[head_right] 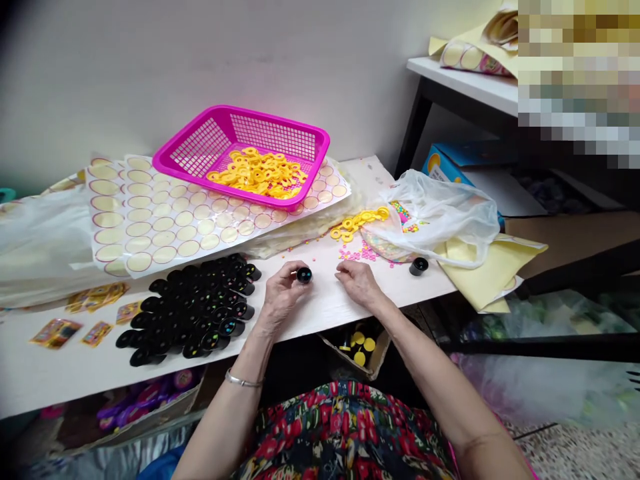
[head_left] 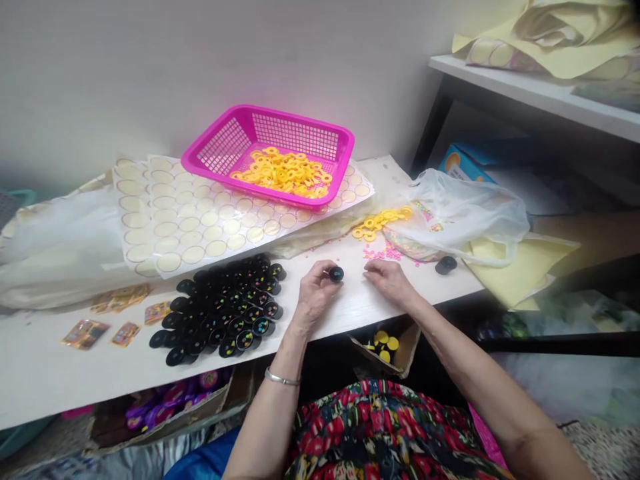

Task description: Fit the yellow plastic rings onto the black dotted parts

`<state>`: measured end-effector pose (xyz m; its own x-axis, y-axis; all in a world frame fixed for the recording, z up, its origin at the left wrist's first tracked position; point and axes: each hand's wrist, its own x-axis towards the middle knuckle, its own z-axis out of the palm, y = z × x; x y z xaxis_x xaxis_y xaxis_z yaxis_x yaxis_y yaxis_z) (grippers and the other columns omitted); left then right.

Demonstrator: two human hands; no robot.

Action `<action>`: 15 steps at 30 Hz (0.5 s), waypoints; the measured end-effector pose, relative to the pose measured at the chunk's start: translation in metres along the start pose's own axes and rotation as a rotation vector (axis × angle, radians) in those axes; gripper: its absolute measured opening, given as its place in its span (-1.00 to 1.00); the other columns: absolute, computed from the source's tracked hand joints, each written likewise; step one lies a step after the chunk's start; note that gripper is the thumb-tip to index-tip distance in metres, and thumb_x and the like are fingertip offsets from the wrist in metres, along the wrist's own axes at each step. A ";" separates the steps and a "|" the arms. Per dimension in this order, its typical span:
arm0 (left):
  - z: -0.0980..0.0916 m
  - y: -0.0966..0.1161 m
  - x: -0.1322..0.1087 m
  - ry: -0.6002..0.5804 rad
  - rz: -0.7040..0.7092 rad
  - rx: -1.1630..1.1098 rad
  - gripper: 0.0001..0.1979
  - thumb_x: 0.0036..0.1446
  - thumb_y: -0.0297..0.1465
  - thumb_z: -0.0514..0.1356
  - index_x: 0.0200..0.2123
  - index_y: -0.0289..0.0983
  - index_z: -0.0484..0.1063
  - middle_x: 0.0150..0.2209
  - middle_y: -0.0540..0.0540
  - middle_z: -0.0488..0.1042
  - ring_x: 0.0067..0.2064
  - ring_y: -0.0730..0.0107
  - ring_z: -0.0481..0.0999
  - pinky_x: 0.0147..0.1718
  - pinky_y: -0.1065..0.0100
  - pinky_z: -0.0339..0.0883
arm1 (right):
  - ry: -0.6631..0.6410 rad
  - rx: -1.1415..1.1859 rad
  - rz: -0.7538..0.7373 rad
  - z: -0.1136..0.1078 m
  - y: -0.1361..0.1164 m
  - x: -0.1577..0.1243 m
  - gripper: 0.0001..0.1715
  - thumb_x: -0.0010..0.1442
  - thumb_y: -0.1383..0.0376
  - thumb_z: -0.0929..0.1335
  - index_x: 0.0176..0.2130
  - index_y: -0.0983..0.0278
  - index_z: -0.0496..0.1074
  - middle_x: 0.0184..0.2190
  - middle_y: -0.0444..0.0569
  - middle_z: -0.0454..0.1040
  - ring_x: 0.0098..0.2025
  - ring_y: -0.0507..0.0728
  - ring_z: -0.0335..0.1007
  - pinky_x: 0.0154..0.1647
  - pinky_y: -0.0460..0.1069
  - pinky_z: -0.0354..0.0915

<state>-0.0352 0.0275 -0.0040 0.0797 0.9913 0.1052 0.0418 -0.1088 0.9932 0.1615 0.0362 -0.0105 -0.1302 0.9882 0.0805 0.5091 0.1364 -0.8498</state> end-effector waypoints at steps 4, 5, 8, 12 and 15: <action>-0.005 -0.011 -0.004 0.099 -0.051 0.089 -0.71 -0.18 -0.49 0.22 -0.27 -0.27 0.40 -0.31 -0.01 0.41 -0.30 0.47 0.37 -0.24 0.42 0.22 | 0.177 -0.284 -0.008 0.009 0.007 0.008 -0.82 0.07 0.37 0.24 -0.35 0.28 0.43 -0.36 0.00 0.42 -0.26 0.13 0.32 -0.19 -0.01 0.19; -0.006 -0.014 -0.005 0.121 -0.064 0.097 -0.71 -0.19 -0.49 0.22 -0.28 -0.27 0.40 -0.33 0.00 0.41 -0.32 0.48 0.36 -0.26 0.42 0.22 | 0.202 -0.349 -0.003 0.010 0.009 0.011 -0.80 0.08 0.38 0.23 -0.35 0.28 0.43 -0.34 0.02 0.41 -0.24 0.14 0.31 -0.19 -0.01 0.19; -0.008 -0.023 -0.006 0.164 -0.071 0.112 -0.73 -0.23 -0.50 0.22 -0.33 -0.28 0.40 -0.37 0.02 0.41 -0.32 0.47 0.36 -0.25 0.42 0.22 | 0.151 -0.482 -0.061 0.014 0.008 0.021 -0.77 0.10 0.42 0.21 -0.33 0.29 0.44 -0.31 0.04 0.39 -0.21 0.15 0.27 -0.18 -0.01 0.17; -0.007 -0.028 -0.005 0.252 -0.071 0.160 -0.76 -0.26 -0.50 0.20 -0.38 -0.28 0.38 -0.40 0.02 0.39 -0.34 0.45 0.36 -0.25 0.39 0.26 | -0.070 -0.621 -0.271 0.032 -0.010 0.038 -0.77 0.14 0.43 0.21 -0.33 0.30 0.44 -0.23 0.06 0.39 -0.15 0.18 0.18 -0.12 0.03 0.14; -0.008 -0.030 -0.006 0.360 -0.066 0.265 -0.75 -0.26 -0.51 0.18 -0.38 -0.27 0.39 -0.39 0.00 0.38 -0.34 0.43 0.37 -0.24 0.37 0.28 | -0.059 -0.703 -0.235 0.054 -0.025 0.054 -0.79 0.16 0.33 0.24 -0.26 0.34 0.43 -0.15 0.12 0.37 -0.10 0.23 0.13 -0.14 0.06 0.13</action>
<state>-0.0448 0.0251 -0.0340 -0.2811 0.9545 0.0993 0.2924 -0.0134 0.9562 0.0955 0.0822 -0.0129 -0.3380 0.9248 0.1744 0.8839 0.3756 -0.2786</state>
